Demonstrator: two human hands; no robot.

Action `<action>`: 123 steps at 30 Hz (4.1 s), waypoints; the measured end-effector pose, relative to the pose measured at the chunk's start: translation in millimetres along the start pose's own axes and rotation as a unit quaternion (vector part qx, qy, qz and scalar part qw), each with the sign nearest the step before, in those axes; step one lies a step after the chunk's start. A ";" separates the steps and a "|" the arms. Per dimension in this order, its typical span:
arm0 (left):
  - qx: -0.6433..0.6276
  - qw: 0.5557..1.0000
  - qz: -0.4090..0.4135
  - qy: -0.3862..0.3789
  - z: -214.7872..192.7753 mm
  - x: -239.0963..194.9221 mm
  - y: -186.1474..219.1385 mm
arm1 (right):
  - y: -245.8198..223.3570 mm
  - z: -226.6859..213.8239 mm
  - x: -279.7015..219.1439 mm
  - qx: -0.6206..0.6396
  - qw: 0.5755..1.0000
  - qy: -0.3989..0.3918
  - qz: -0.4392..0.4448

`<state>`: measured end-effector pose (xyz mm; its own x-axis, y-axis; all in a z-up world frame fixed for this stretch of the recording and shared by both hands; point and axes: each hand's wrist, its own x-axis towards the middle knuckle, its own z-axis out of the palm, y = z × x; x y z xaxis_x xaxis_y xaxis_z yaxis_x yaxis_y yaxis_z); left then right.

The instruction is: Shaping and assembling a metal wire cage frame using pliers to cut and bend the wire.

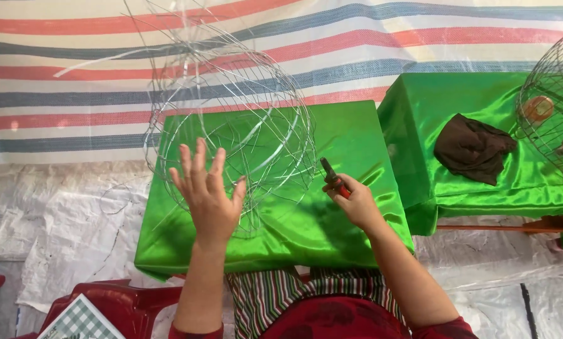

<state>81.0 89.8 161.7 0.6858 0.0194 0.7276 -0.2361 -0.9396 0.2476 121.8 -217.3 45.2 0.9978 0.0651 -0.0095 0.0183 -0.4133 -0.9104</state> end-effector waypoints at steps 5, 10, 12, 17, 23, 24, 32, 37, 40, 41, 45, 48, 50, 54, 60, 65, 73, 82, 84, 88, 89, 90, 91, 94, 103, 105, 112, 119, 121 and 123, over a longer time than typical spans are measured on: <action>-0.024 0.982 0.093 0.163 28.5 -43.5 14.5 | -25.7 -10.9 -7.2 0.126 0.992 -0.020 0.001; -0.142 0.984 0.107 -0.021 68.2 -96.2 58.9 | -34.4 -14.3 -14.3 0.187 0.982 -0.029 -0.001; -0.019 0.959 0.030 -0.281 67.5 -90.8 65.7 | -30.0 -13.9 -15.7 0.239 0.970 -0.038 -0.019; -0.087 0.906 -0.077 -0.406 96.6 -83.2 61.4 | -11.4 -2.7 -19.5 0.289 0.957 -0.027 -0.027; -0.186 0.910 -0.147 -0.341 96.6 -77.4 66.9 | 21.4 43.3 -19.3 0.386 0.920 -0.040 0.055; -0.213 0.913 -0.154 -0.311 91.8 -75.4 69.8 | 19.3 51.3 -21.0 0.400 0.907 -0.030 0.131; -0.188 0.937 -0.166 -0.243 120.0 -102.2 58.3 | 14.1 72.0 -20.7 0.415 0.880 -0.062 0.223; -0.192 0.924 -0.153 -0.293 112.4 -96.6 51.9 | 18.0 75.3 -21.2 0.432 0.870 -0.059 0.230; -0.189 0.924 -0.160 -0.292 112.6 -96.7 50.2 | 17.0 75.0 -24.7 0.442 0.863 -0.059 0.235; -0.200 0.931 -0.163 -0.258 118.5 -101.1 48.1 | 18.3 75.3 -25.8 0.449 0.861 -0.054 0.233; -0.297 0.878 -0.276 -0.255 115.5 -97.1 58.0 | 20.3 75.2 -28.1 0.434 0.876 -0.043 0.207; -0.369 0.879 -0.284 -0.104 118.0 -99.7 61.8 | 28.4 75.5 -25.8 0.442 0.878 -0.046 0.179; -0.414 0.851 -0.296 -0.128 87.7 -74.3 78.3 | 24.5 73.7 -29.1 0.444 0.877 -0.042 0.181; -0.496 0.813 -0.280 -0.122 97.6 -76.5 78.6 | 22.3 74.2 -29.9 0.445 0.877 -0.044 0.178; -0.605 0.735 -0.306 -0.023 119.9 -78.8 74.8 | 6.3 72.2 -28.9 0.432 0.882 -0.051 0.184; -0.594 0.736 -0.325 -0.010 125.2 -82.0 67.0 | 3.6 73.6 -26.0 0.412 0.890 -0.060 0.187; -0.595 0.708 -0.379 0.026 121.9 -77.2 70.1 | 15.7 85.0 -24.4 0.368 0.909 -0.077 0.181; -0.556 0.711 -0.429 0.043 120.9 -73.2 79.6 | 17.9 88.8 -25.5 0.345 0.921 -0.074 0.164; -0.543 0.718 -0.434 0.034 121.2 -74.3 77.4 | 25.9 97.7 -23.4 0.343 0.925 -0.065 0.153; -0.549 0.709 -0.442 0.031 119.7 -74.4 75.6 | 20.0 93.8 -24.6 0.343 0.925 -0.057 0.153; -0.564 0.698 -0.440 0.018 117.5 -74.9 74.8 | 18.8 92.7 -25.3 0.347 0.924 -0.049 0.155; -0.579 0.687 -0.439 0.004 115.5 -75.5 73.8 | 17.7 91.7 -26.0 0.350 0.923 -0.042 0.156; -0.578 0.687 -0.440 0.005 111.6 -76.6 70.0 | 20.0 92.2 -25.9 0.350 0.923 -0.044 0.157; -0.522 0.758 -0.379 -0.098 96.5 -78.9 58.1 | 26.8 93.7 -27.2 0.354 0.921 -0.032 0.162; -0.184 0.854 -0.301 -0.382 59.3 -67.2 51.2 | -10.5 94.5 -46.9 0.378 0.901 -0.023 0.211; -0.252 0.807 -0.342 -0.411 60.8 -75.4 41.7 | -10.7 97.5 -50.5 0.387 0.894 -0.016 0.225; -0.217 0.780 -0.333 -0.484 54.1 -63.4 37.6 | -8.1 112.3 -53.0 0.410 0.884 -0.005 0.225; -0.252 0.758 -0.358 -0.484 57.9 -57.0 45.6 | 9.8 119.3 -46.4 0.468 0.854 0.028 0.226; -0.276 0.751 -0.373 -0.470 64.0 -57.6 44.8 | 11.8 119.4 -42.8 0.486 0.843 0.037 0.227; -0.306 0.735 -0.435 -0.421 79.3 -69.0 38.1 | 6.1 119.3 -41.7 0.491 0.839 0.045 0.231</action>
<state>79.2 25.6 70.2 0.8825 0.0621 -0.4663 0.4554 -0.3613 0.8137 72.8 -114.2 -9.3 0.8856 0.0177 -0.4641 -0.3889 0.5744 -0.7203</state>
